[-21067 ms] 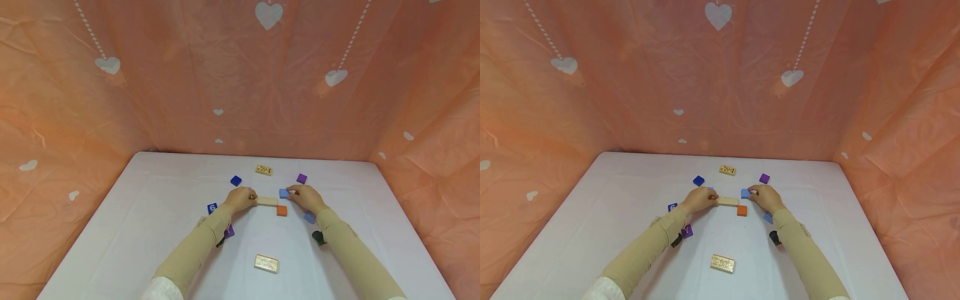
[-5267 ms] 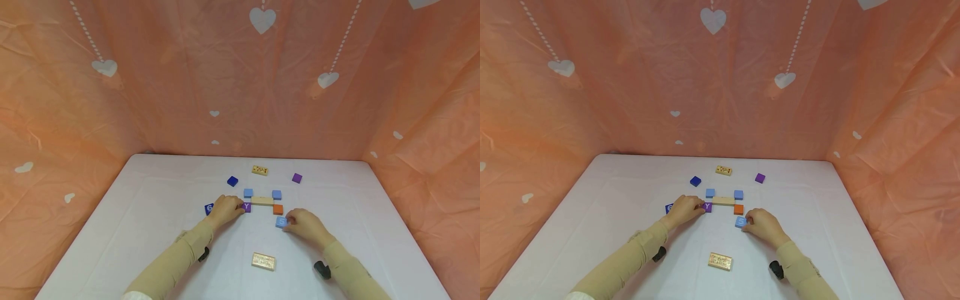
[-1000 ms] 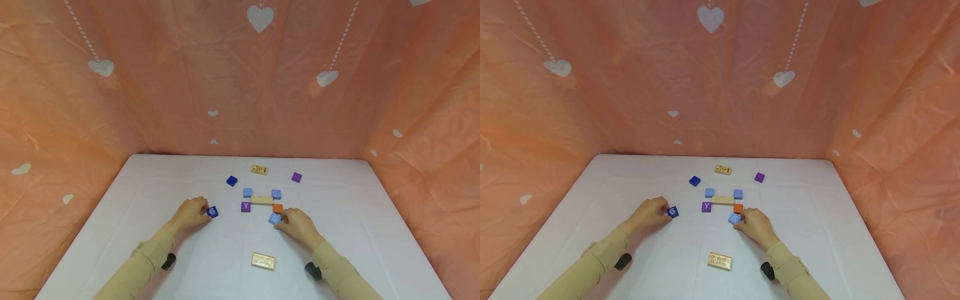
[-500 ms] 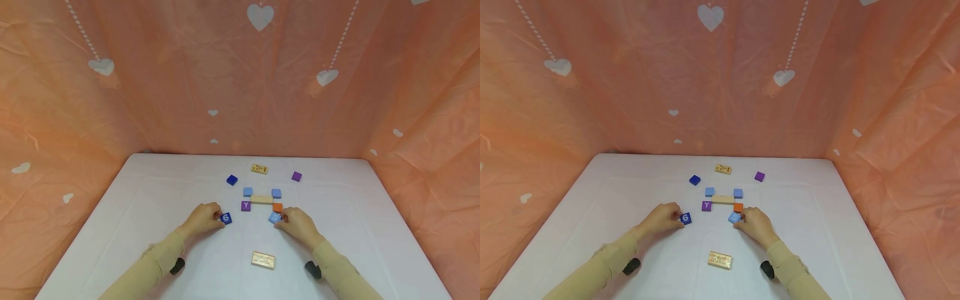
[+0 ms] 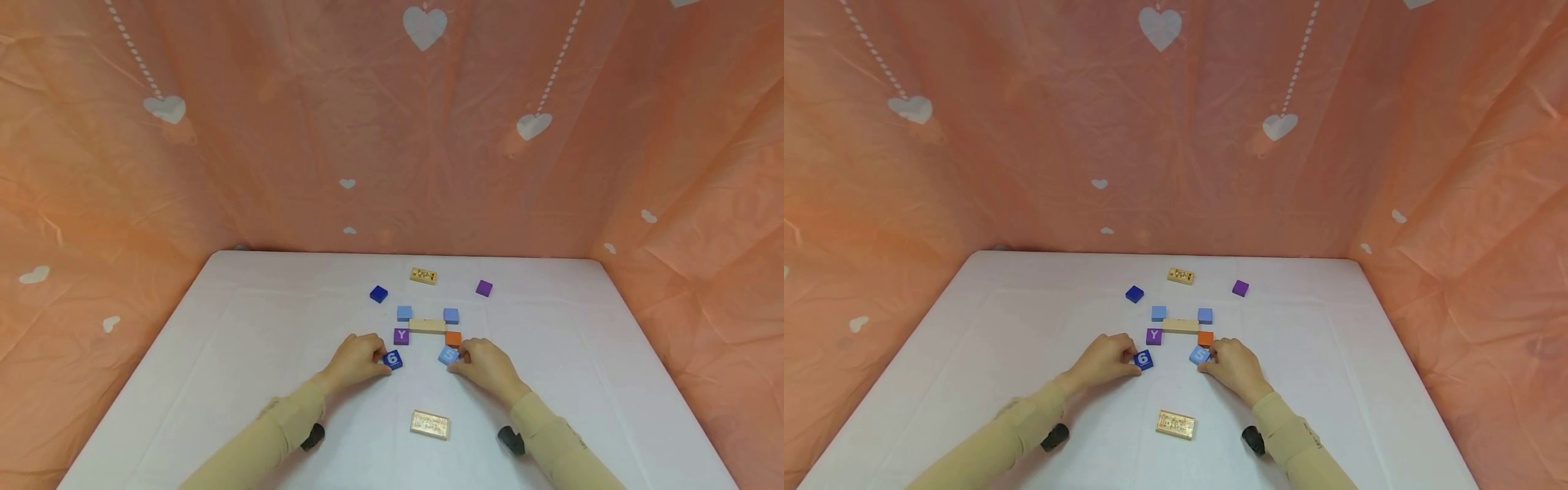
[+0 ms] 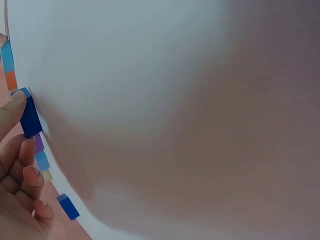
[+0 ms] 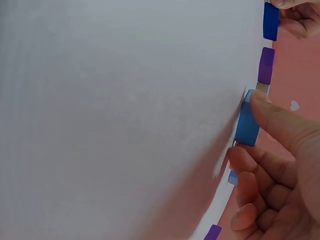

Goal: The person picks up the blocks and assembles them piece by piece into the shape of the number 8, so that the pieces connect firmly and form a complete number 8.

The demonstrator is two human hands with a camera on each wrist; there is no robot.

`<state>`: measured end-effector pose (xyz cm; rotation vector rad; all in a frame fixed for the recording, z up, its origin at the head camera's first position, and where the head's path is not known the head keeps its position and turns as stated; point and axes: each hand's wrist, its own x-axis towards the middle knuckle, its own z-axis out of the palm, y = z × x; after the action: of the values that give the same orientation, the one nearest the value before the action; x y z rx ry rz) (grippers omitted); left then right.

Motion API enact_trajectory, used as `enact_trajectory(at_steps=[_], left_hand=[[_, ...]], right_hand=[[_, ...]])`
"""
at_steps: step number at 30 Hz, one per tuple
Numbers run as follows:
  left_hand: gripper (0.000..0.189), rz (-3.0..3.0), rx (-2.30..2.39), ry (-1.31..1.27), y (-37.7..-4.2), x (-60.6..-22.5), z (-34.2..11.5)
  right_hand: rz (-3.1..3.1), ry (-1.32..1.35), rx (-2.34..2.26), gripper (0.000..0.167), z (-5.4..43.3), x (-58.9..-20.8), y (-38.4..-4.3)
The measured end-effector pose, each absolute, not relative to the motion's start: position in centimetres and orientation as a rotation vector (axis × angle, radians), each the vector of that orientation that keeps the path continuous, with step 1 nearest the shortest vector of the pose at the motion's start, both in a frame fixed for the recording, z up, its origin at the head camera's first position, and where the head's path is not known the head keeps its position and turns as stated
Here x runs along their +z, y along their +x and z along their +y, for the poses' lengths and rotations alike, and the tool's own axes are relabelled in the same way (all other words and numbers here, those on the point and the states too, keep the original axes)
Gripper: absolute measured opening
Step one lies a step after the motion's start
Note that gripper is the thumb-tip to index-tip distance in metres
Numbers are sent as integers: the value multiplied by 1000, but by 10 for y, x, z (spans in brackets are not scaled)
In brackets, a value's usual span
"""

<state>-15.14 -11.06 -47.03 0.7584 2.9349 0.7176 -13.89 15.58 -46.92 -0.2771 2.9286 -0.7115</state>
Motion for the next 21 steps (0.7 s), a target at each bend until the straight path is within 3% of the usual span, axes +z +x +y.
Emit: enact_trajectory(at_steps=[21], left_hand=[[25,2983,622,698,-155,-471,-83]], right_hand=[[2921,-235,-713,27,155,-468,-139]])
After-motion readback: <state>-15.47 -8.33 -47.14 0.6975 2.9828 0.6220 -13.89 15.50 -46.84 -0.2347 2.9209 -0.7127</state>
